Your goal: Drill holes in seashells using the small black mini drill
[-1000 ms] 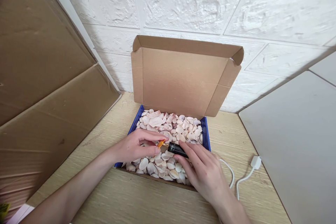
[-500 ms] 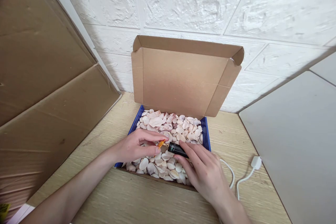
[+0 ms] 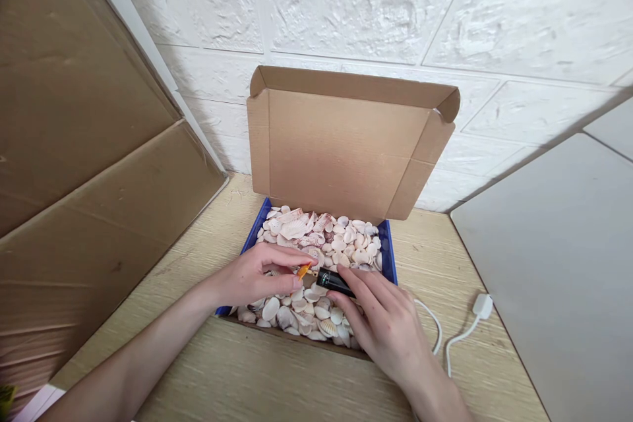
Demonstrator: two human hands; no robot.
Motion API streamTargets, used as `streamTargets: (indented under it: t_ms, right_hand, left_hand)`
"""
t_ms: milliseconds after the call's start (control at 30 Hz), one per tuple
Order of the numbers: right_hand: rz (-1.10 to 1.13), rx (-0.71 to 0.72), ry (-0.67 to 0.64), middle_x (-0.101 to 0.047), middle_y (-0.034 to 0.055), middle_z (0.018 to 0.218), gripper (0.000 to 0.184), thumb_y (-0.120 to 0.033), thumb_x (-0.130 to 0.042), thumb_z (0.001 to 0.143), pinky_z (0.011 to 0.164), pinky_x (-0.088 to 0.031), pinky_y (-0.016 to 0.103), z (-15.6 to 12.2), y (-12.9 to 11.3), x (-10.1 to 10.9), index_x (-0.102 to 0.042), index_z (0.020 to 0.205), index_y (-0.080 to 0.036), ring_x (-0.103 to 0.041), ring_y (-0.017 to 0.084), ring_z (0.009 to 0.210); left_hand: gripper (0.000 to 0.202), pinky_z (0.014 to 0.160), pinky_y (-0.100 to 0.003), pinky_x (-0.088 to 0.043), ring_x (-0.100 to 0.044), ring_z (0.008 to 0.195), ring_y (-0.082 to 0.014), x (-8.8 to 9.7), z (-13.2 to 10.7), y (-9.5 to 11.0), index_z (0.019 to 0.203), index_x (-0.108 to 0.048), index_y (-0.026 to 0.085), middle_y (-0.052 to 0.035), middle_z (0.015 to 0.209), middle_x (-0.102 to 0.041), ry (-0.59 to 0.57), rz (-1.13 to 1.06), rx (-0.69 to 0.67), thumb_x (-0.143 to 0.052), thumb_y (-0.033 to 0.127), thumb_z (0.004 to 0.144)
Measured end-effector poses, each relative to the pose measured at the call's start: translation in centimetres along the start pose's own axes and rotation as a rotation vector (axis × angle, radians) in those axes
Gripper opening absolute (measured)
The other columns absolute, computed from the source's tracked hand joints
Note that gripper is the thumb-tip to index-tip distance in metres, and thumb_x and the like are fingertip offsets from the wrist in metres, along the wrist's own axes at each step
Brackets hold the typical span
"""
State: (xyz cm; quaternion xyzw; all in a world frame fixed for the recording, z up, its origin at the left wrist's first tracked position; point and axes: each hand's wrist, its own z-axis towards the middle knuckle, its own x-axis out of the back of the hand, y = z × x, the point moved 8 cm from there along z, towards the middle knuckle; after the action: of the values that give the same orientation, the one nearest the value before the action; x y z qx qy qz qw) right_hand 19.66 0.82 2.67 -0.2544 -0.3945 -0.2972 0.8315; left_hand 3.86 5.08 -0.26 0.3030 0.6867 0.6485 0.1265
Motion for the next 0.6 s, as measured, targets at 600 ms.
streamTargets:
  t_ms: [600]
  right_hand:
    - [0.010, -0.006, 0.005, -0.071, 0.0084, 0.098, 0.033, -0.027, -0.060, 0.089, 0.070, -0.056, 0.027, 0.12, 0.05, -0.03, -0.059, 0.119, -0.016, -0.069, 0.017, 0.084]
  left_hand:
    - [0.038, 0.074, -0.023, -0.050, -0.065, 0.093, -0.0186, -0.05, 0.05, -0.02, 0.122, -0.066, 0.019, -0.0050, 0.114, -0.071, -0.009, 0.033, 0.003, -0.060, 0.027, 0.085]
